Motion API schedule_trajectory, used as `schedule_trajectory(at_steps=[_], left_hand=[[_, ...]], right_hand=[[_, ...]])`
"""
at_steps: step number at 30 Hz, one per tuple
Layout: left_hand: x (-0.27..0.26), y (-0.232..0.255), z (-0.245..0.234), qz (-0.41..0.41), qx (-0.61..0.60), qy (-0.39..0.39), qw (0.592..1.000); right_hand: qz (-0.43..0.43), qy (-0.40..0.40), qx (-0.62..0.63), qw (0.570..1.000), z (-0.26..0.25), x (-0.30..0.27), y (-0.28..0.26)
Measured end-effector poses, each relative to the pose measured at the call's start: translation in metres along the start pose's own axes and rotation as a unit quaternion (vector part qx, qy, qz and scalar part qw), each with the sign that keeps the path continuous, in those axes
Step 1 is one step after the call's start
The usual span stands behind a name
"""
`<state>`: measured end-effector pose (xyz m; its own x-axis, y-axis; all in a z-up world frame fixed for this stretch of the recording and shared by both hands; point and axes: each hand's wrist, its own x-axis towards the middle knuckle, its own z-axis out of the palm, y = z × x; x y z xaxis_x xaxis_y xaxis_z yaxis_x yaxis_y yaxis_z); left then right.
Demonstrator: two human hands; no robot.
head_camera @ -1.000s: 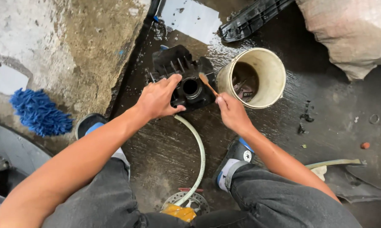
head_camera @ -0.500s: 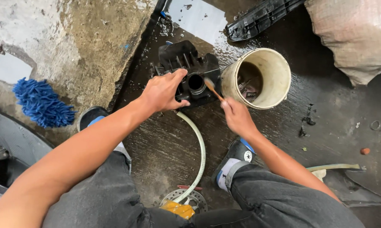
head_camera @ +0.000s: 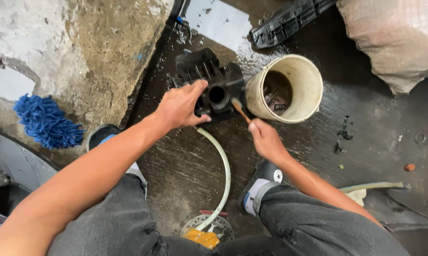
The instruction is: The person sits on the floor and cleans a black mechanical part using a hose and a brush. They spray water onto the part, scrub it with the brush, and rinse it repeatedly.
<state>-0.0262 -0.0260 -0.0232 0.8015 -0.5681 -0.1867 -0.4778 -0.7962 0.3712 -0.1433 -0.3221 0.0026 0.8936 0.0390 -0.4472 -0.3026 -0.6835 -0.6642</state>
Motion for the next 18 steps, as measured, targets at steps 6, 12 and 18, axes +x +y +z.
schedule_trajectory(at_steps=[6,12,18], left_hand=[[-0.006,0.001,0.001,-0.007,-0.016,-0.025,1.000],[0.003,0.000,-0.004,-0.016,-0.023,-0.039,0.999],[-0.005,0.006,-0.011,-0.020,-0.032,-0.048,0.998]], right_hand=[[-0.040,0.033,0.039,0.998,-0.001,0.045,-0.011],[0.004,0.030,0.031,0.999,0.005,0.021,0.030],[-0.013,0.027,0.035,0.999,0.001,0.025,0.018]])
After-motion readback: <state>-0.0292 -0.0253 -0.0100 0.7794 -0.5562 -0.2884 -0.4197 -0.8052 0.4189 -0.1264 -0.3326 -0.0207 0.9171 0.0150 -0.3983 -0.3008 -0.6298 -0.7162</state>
